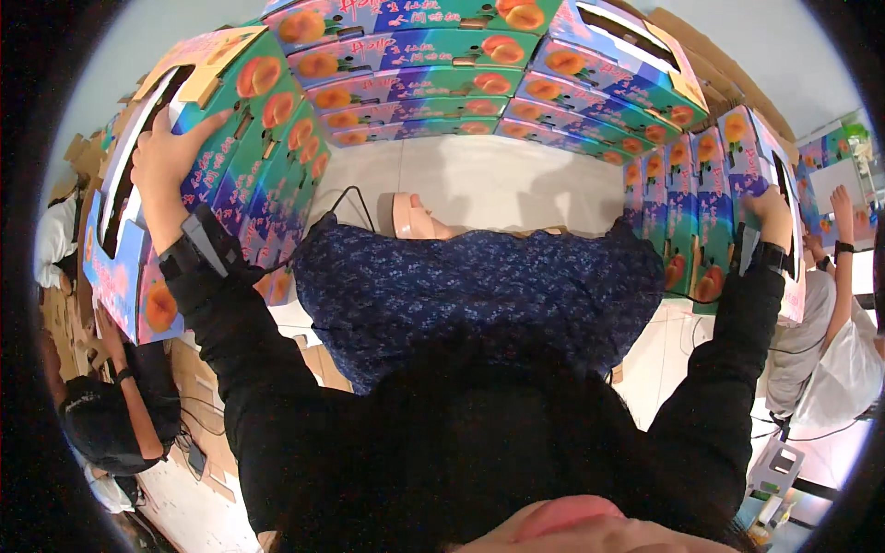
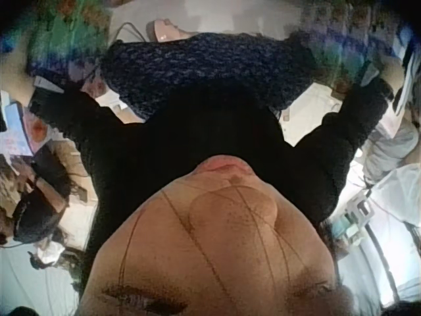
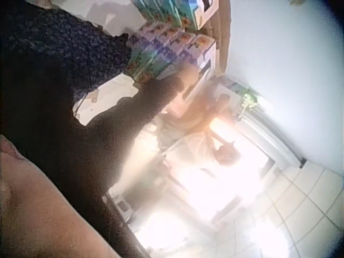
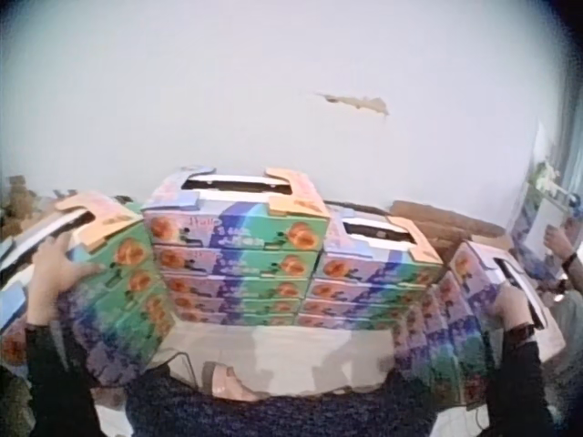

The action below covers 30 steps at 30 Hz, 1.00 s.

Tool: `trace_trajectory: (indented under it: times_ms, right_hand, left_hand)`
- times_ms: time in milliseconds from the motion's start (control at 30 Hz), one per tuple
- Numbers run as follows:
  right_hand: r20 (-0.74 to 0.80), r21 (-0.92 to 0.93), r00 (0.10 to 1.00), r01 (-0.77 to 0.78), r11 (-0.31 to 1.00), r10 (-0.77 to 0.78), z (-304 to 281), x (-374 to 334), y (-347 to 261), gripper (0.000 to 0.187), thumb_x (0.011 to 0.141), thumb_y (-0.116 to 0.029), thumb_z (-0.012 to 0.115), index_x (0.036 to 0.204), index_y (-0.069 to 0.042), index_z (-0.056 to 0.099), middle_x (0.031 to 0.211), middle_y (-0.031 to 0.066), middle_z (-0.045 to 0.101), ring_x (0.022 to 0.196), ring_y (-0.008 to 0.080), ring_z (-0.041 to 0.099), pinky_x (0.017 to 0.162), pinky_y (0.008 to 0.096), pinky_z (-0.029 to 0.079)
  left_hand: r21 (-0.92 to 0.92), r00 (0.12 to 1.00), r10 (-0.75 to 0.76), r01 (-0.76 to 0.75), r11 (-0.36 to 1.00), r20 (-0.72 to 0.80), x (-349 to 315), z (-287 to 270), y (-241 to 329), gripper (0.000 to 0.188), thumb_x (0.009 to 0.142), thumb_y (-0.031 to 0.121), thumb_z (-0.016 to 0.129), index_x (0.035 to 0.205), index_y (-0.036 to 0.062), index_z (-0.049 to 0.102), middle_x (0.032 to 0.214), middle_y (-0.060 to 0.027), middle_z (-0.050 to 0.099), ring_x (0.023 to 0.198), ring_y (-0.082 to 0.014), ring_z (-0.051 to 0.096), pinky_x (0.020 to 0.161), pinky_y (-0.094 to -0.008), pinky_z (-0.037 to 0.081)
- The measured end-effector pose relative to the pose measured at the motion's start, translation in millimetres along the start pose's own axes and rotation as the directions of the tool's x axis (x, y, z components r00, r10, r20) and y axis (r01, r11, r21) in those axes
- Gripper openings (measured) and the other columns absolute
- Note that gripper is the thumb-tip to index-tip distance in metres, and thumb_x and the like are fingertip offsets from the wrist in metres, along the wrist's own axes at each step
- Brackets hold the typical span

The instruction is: Manually assemble and stack cardboard fruit boxes in a warehouse environment.

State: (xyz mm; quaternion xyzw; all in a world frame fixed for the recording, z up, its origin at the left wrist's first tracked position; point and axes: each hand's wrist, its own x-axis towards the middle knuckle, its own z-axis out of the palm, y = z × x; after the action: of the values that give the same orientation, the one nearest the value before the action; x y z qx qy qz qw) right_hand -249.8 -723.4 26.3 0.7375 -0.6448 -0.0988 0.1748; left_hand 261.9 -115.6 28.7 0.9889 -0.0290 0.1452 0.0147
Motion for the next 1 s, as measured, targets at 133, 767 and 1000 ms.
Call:
trace_trajectory:
  times_ms: [133,767,1000]
  right_hand:
    - [0.014,0.184,0.849,0.517,0.836,-0.528,-35.0,6.1,-41.0,0.058,0.074,-0.038,0.07,0.119,-0.004,0.056,0.117,0.018,0.06,0.109,0.0309,0.057,0.091,0.0363,0.044]
    - [-0.995,-0.03,-0.007,0.972,0.232,-0.101,-229.0,-143.7,-427.5,0.058,0.08,-0.045,0.058,0.116,0.0,0.057,0.133,0.0282,0.042,0.122,0.0425,0.04,0.102,0.0467,0.033]
    - [-0.614,0.282,0.35,0.934,0.218,-0.707,-214.8,-152.5,-450.4,0.076,0.082,-0.064,0.043,0.114,0.003,0.059,0.12,0.0292,0.053,0.112,0.0424,0.05,0.098,0.0445,0.037]
  left_hand:
    - [-0.005,1.0,0.023,-0.023,1.0,0.0,0.9,-2.1,4.8,0.111,0.051,0.078,0.062,0.137,0.0111,0.041,0.13,-0.0238,0.047,0.123,-0.0371,0.044,0.101,-0.0478,0.033]
    - [-0.006,0.993,0.066,-0.066,0.998,-0.097,-2.4,0.9,7.7,0.108,0.054,0.075,0.063,0.136,0.0082,0.042,0.124,-0.0242,0.05,0.118,-0.0382,0.047,0.096,-0.0468,0.038]
    - [0.001,0.995,0.03,-0.03,1.0,-0.1,-8.5,3.0,-0.8,0.105,0.055,0.074,0.064,0.136,0.0103,0.042,0.12,-0.0228,0.052,0.116,-0.0372,0.048,0.097,-0.0458,0.037]
